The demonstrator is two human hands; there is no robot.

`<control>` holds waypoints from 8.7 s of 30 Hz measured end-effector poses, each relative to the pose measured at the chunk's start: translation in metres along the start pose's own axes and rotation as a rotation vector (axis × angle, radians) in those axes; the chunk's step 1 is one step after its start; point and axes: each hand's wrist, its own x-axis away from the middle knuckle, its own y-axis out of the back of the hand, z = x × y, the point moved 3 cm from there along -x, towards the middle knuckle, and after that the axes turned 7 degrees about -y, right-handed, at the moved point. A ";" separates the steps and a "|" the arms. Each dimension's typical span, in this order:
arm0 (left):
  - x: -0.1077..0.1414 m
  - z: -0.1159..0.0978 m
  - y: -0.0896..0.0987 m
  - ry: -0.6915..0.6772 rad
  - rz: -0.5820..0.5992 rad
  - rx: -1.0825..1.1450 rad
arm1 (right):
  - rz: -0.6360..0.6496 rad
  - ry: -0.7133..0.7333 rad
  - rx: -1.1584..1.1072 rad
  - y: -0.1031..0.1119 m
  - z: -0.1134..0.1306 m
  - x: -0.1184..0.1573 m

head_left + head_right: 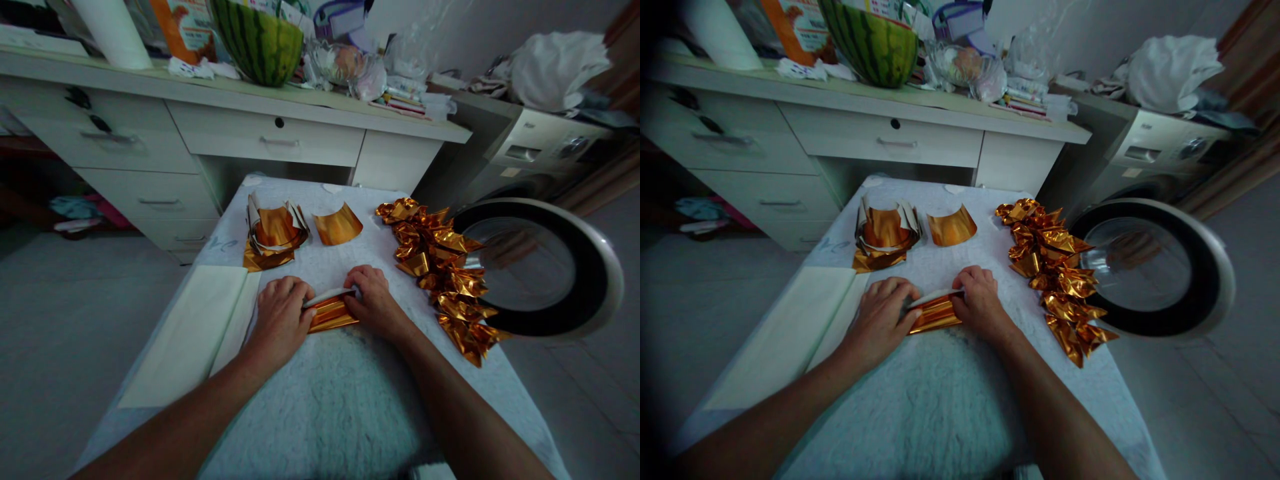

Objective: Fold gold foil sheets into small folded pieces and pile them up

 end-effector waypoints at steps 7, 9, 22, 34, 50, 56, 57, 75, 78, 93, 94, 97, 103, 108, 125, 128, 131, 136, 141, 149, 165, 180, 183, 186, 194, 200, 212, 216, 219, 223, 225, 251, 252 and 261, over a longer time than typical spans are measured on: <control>0.002 0.001 -0.002 -0.002 -0.009 0.244 | 0.160 -0.080 -0.426 0.002 -0.002 0.006; 0.003 0.003 -0.002 0.058 -0.042 0.347 | 0.230 -0.116 -0.568 0.001 -0.003 0.007; 0.005 0.002 0.008 0.178 -0.012 0.735 | 0.335 -0.177 -0.853 0.007 0.001 0.010; 0.004 0.003 0.009 0.196 -0.042 0.775 | 0.365 -0.214 -0.911 0.004 0.003 0.011; 0.004 0.004 0.011 0.209 -0.077 0.775 | 0.355 -0.250 -0.920 0.006 0.005 0.013; 0.004 0.002 0.012 0.211 -0.072 0.787 | 0.362 -0.246 -0.915 0.006 0.005 0.014; 0.004 0.002 0.012 0.212 -0.072 0.789 | 0.362 -0.251 -0.916 0.006 0.006 0.014; 0.004 0.001 0.014 0.214 -0.117 0.773 | 0.365 -0.267 -0.961 0.005 0.005 0.015; 0.003 0.001 0.015 0.211 -0.110 0.747 | 0.373 -0.264 -0.952 0.007 0.006 0.015; 0.004 0.003 0.018 0.220 -0.139 0.693 | 0.298 -0.219 -0.865 0.012 0.002 0.012; 0.004 0.002 0.019 0.221 -0.140 0.691 | 0.299 -0.217 -0.865 0.012 0.001 0.012; 0.003 0.002 0.018 0.220 -0.134 0.682 | 0.293 -0.226 -0.866 0.013 0.002 0.012; 0.004 0.004 0.016 0.194 -0.119 0.619 | 0.273 -0.242 -0.850 0.013 0.003 0.011; 0.002 0.004 0.013 0.124 -0.062 0.455 | 0.245 -0.255 -0.764 0.006 -0.003 0.008; 0.002 0.001 0.001 0.023 -0.034 -0.097 | 0.007 -0.129 -0.054 0.001 -0.004 0.005; 0.002 0.002 0.000 0.026 -0.035 -0.112 | -0.004 -0.133 -0.033 0.000 -0.004 0.005; 0.002 0.003 -0.001 0.028 -0.036 -0.123 | -0.016 -0.136 -0.022 0.000 -0.003 0.005; 0.002 0.003 0.000 0.041 -0.079 -0.145 | -0.014 -0.140 0.002 0.001 -0.001 0.005; 0.000 0.001 0.002 -0.074 -0.099 -0.088 | -0.016 -0.138 0.027 0.001 0.000 0.006; -0.003 0.001 0.000 -0.211 0.086 0.055 | -0.029 -0.041 0.147 0.001 0.002 0.005; 0.007 -0.019 0.005 -0.289 0.055 -0.096 | 0.168 0.104 0.195 0.008 0.030 0.013; 0.012 -0.027 -0.007 -0.461 0.223 0.020 | 0.213 0.061 0.377 0.005 0.033 0.013; 0.017 -0.028 -0.007 -0.464 0.227 0.001 | 0.213 0.047 0.366 0.004 0.033 0.013; 0.021 -0.029 -0.007 -0.471 0.222 -0.023 | 0.215 0.045 0.354 0.004 0.034 0.014; 0.032 -0.033 -0.009 -0.571 0.174 -0.143 | 0.221 0.051 0.330 0.004 0.032 0.014; 0.038 -0.035 -0.008 -0.625 0.094 -0.200 | 0.221 0.065 0.328 0.004 0.032 0.016; 0.036 -0.026 0.005 -0.692 0.096 -0.096 | 0.199 0.106 0.304 0.008 0.033 0.025; 0.035 -0.024 0.008 -0.719 0.096 -0.092 | 0.188 0.111 0.322 0.007 0.033 0.028; 0.034 -0.021 0.009 -0.710 0.087 -0.082 | 0.177 0.098 0.349 0.005 0.034 0.029; 0.032 -0.018 0.011 -0.658 0.103 -0.038 | 0.170 0.087 0.376 0.004 0.037 0.031; 0.030 -0.017 0.012 -0.602 0.121 -0.003 | 0.164 0.080 0.388 0.003 0.038 0.032; 0.025 -0.007 -0.005 -0.386 0.216 0.044 | 0.196 0.013 0.312 0.003 0.036 0.040; 0.025 -0.007 -0.005 -0.383 0.226 0.036 | 0.206 0.016 0.295 0.003 0.034 0.041; 0.025 -0.004 -0.006 -0.379 0.237 0.015 | 0.226 -0.005 0.206 0.010 0.011 0.043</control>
